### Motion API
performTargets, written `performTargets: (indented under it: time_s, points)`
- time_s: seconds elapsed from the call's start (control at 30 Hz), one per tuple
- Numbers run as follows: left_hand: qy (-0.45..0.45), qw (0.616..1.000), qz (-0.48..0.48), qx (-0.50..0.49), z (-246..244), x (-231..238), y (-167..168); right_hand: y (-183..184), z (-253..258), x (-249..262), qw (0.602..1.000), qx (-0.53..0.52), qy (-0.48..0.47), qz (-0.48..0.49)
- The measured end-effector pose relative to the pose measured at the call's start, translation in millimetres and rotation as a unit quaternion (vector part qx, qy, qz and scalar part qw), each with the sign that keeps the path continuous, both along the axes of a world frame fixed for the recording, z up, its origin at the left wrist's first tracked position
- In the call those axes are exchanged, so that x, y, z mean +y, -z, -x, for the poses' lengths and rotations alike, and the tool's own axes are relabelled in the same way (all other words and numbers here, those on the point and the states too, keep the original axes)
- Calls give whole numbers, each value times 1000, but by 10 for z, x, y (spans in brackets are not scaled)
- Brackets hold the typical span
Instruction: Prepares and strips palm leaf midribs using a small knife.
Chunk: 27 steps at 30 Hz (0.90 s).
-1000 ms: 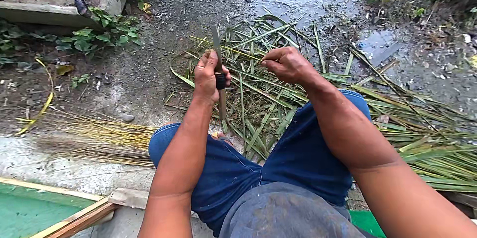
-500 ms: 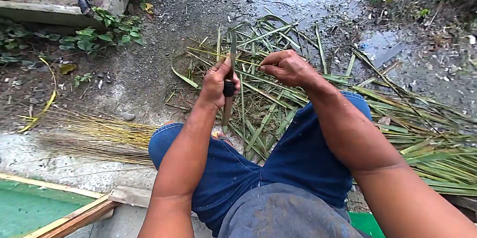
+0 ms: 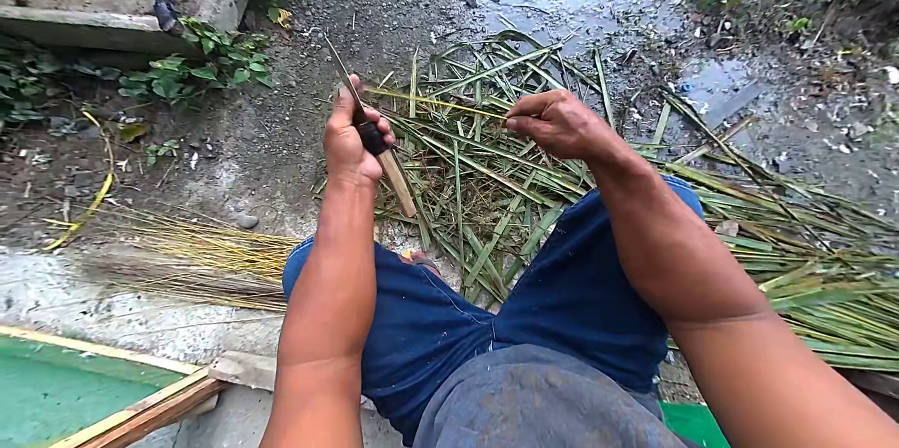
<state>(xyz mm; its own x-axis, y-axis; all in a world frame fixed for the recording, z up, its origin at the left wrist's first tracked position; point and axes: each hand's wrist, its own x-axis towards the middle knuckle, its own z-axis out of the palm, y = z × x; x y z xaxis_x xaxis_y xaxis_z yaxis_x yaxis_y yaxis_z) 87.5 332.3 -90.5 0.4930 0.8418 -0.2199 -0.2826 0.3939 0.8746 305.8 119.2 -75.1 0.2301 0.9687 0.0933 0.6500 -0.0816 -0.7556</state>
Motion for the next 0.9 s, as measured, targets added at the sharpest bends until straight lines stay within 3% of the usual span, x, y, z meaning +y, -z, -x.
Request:
performTargets:
  time_s: [0.13,0.23,0.3,0.4,0.47,0.53,0.67,0.77,0.9]
  points:
    - [110,991,-73,20,-92,-412,72,27,27,81,999,4,23,41]
    - [174,982,-68,24,-171,-582,110,-7,94,103,998,14,3,58]
    - [155,986,-54,16,-123,-414,97,-15,93,82,998,28,-23,51]
    - [43,998,-36,-13,41,-24,2,-43,37,17,997,37,-35,49]
    - [-30,999,-17,-30,120,109,-79,-35,-11,-13,998,35,-12,47]
    - [-47,998,-19,-23,114,43,-107,-14,-20,-5,998,30,32,48]
    - [106,990,-89,38,-33,-424,38,42,64,97,997,5,58,43]
    - [206,975,-62,57,-138,-642,42,42,149,148,999,-5,35,22]
    - [173,984,-24,37,-67,-371,-8,29,136,101,1000,8,-5,4]
